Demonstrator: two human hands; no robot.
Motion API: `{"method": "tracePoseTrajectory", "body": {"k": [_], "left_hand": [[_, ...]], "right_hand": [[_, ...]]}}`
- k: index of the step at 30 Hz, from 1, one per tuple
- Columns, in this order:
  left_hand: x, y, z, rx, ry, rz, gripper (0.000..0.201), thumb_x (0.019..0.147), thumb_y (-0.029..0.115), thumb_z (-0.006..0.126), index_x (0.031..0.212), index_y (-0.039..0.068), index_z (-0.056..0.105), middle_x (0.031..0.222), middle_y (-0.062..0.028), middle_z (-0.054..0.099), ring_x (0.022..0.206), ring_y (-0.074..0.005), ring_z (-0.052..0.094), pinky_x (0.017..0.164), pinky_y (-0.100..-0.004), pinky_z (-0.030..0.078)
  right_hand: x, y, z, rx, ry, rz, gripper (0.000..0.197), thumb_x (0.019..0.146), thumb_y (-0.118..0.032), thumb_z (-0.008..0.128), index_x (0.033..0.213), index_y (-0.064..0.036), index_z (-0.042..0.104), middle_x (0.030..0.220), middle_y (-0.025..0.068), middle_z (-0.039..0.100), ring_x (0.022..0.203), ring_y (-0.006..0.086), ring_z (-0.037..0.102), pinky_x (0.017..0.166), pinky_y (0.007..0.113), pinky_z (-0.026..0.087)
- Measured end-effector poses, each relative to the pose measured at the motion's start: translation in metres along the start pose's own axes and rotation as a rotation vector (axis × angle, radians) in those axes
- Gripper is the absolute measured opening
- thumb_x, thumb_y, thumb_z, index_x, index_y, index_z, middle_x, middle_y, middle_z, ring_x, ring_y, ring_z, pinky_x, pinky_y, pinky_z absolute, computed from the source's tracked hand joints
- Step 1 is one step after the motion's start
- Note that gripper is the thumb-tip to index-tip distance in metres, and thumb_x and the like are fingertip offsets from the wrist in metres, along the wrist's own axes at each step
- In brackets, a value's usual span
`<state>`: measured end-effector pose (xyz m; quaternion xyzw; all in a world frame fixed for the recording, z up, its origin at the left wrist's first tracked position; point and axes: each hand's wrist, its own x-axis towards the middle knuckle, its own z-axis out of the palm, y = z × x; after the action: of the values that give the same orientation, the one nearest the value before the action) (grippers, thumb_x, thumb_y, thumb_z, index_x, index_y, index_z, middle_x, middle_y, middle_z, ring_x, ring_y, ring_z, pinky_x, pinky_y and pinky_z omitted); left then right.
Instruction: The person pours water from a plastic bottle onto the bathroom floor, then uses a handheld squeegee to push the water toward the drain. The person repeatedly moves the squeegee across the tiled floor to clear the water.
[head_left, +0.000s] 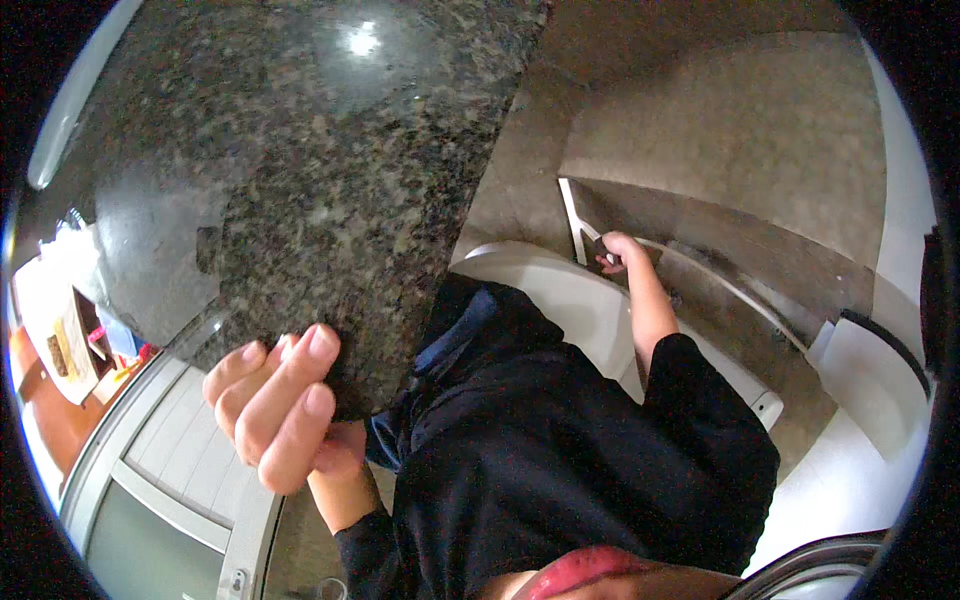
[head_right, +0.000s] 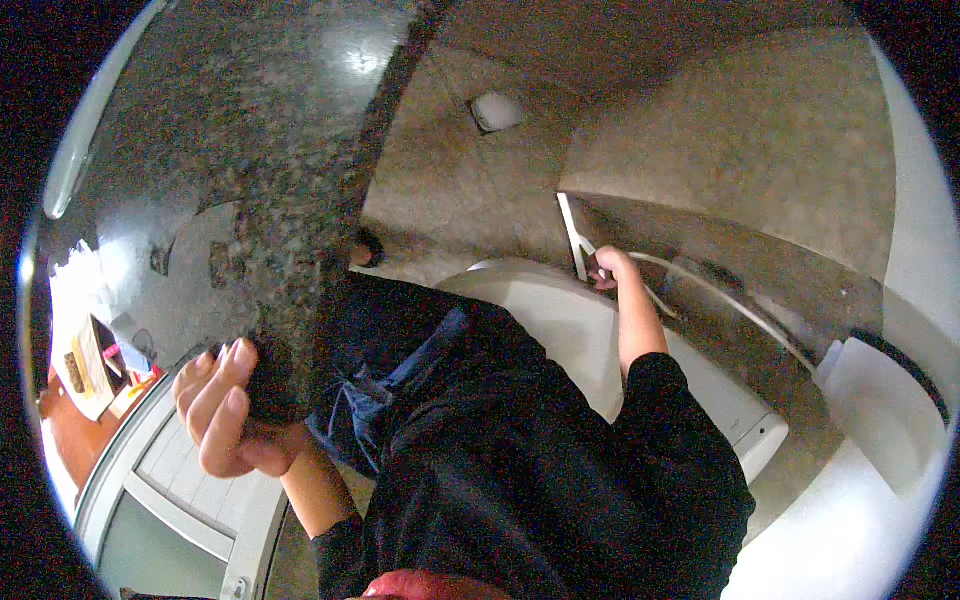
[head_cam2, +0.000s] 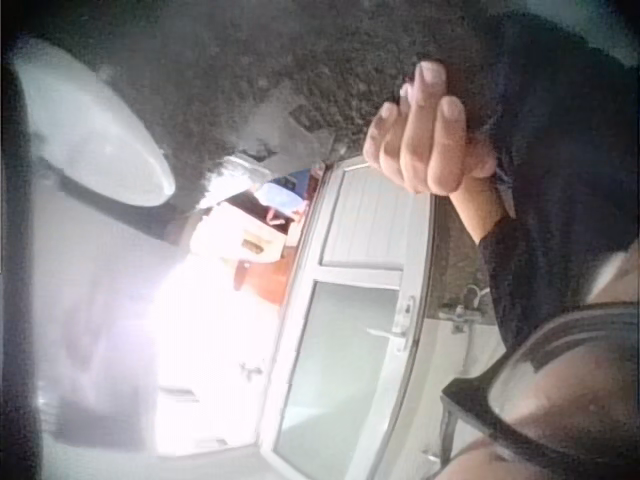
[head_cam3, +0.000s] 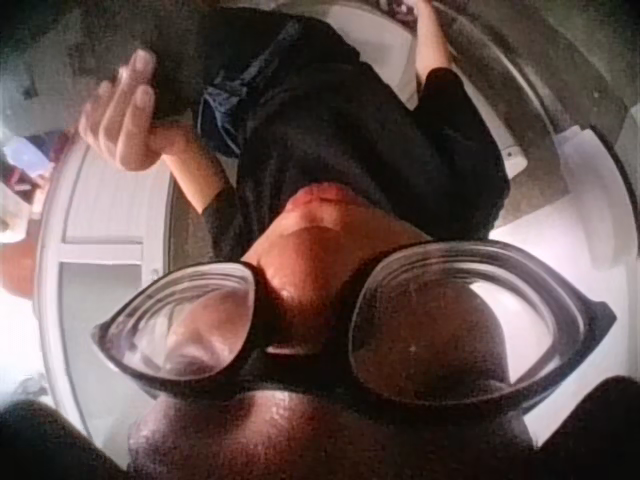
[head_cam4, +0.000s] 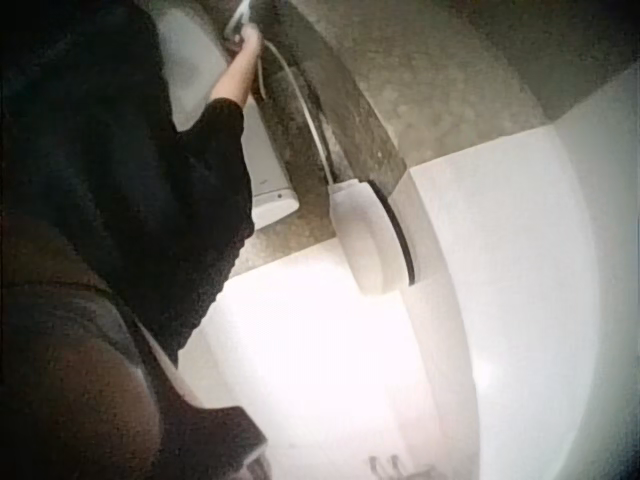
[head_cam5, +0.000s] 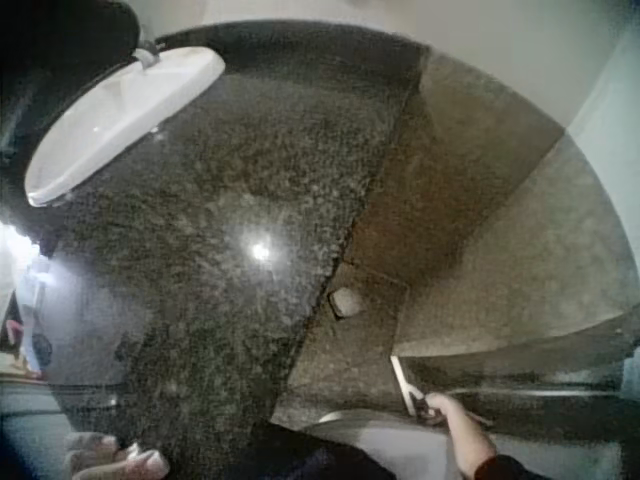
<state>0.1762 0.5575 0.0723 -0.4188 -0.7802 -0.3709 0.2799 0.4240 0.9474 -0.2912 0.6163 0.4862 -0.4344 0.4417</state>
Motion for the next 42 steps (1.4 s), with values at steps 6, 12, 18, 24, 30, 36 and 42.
{"method": "tracePoseTrajectory", "body": {"k": [6, 12, 18, 24, 30, 36, 42], "left_hand": [[-0.002, -0.001, 0.008, -0.018, 0.088, -0.014, 0.035, 0.098, 0.041, 0.024, 0.096, 0.014, 0.046, 0.083, -0.0048, 0.063, 0.075, -0.017, 0.055, 0.081, -0.0351, 0.042], [-0.007, -0.006, 0.026, -0.002, 0.203, 0.136, 0.027, 0.09, 0.031, 0.026, 0.094, 0.014, 0.047, 0.076, -0.0058, 0.062, 0.07, -0.0193, 0.054, 0.077, -0.0364, 0.044], [-0.005, -0.007, 0.021, -0.007, 0.222, 0.117, 0.024, 0.087, 0.03, 0.03, 0.095, 0.016, 0.048, 0.076, -0.0037, 0.062, 0.072, -0.0185, 0.054, 0.08, -0.0364, 0.043], [-0.003, -0.002, 0.023, -0.035, 0.14, 0.088, 0.022, 0.088, 0.03, 0.031, 0.094, 0.016, 0.047, 0.079, -0.0034, 0.061, 0.077, -0.0182, 0.053, 0.083, -0.0368, 0.041], [-0.019, -0.018, 0.004, -0.054, 0.227, 0.226, 0.029, 0.087, 0.028, 0.026, 0.095, 0.008, 0.046, 0.077, -0.0153, 0.062, 0.071, -0.0271, 0.057, 0.075, -0.0441, 0.048], [-0.012, -0.025, 0.007, -0.103, 0.259, 0.256, 0.03, 0.086, 0.03, 0.027, 0.096, 0.008, 0.046, 0.075, -0.0175, 0.061, 0.071, -0.0278, 0.057, 0.076, -0.045, 0.047], [-0.013, -0.005, 0.001, 0.057, 0.091, 0.012, 0.021, 0.09, 0.03, 0.03, 0.1, 0.017, 0.044, 0.081, -0.0052, 0.055, 0.08, -0.0209, 0.052, 0.087, -0.0414, 0.04]], "right_hand": [[0.103, 0.027, 0.052, 0.272, 0.167, -0.188, 0.035, 0.085, -0.036, 0.053, 0.11, -0.012, 0.053, 0.089, 0.0088, 0.059, 0.067, 0.021, 0.057, 0.055, 0.039, 0.051], [0.089, -0.116, 0.165, 0.486, 0.009, -0.327, 0.018, 0.075, -0.011, 0.055, 0.091, -0.0038, 0.054, 0.078, 0.0141, 0.057, 0.057, 0.0267, 0.058, 0.044, 0.037, 0.05], [0.08, -0.291, 0.304, 0.835, -0.301, -0.197, 0.029, 0.087, -0.027, 0.045, 0.089, 0.0001, 0.053, 0.072, 0.0153, 0.06, 0.049, 0.0266, 0.057, 0.039, 0.037, 0.049], [0.104, -0.318, 0.31, 0.845, -0.444, -0.629, 0.033, 0.092, -0.034, 0.038, 0.091, -0.0022, 0.048, 0.066, 0.0138, 0.057, 0.049, 0.0237, 0.057, 0.043, 0.037, 0.052], [0.003, -0.21, 0.217, 0.569, -0.582, -0.623, 0.02, 0.085, -0.03, 0.052, 0.091, -0.0118, 0.044, 0.059, 0.0055, 0.054, 0.04, 0.0181, 0.052, 0.036, 0.032, 0.046], [-0.033, -0.129, 0.128, -0.541, 0.541, -0.892, 0.068, 0.081, -0.014, 0.053, 0.142, -0.0189, 0.023, 0.088, 0.0223, 0.061, 0.073, 0.0363, 0.062, 0.064, 0.046, 0.05], [0.029, -0.144, 0.127, -0.959, 0.392, -1.277, 0.065, 0.084, -0.006, 0.049, 0.137, -0.0387, 0.032, 0.086, 0.015, 0.059, 0.074, 0.0342, 0.061, 0.069, 0.045, 0.051]]}}
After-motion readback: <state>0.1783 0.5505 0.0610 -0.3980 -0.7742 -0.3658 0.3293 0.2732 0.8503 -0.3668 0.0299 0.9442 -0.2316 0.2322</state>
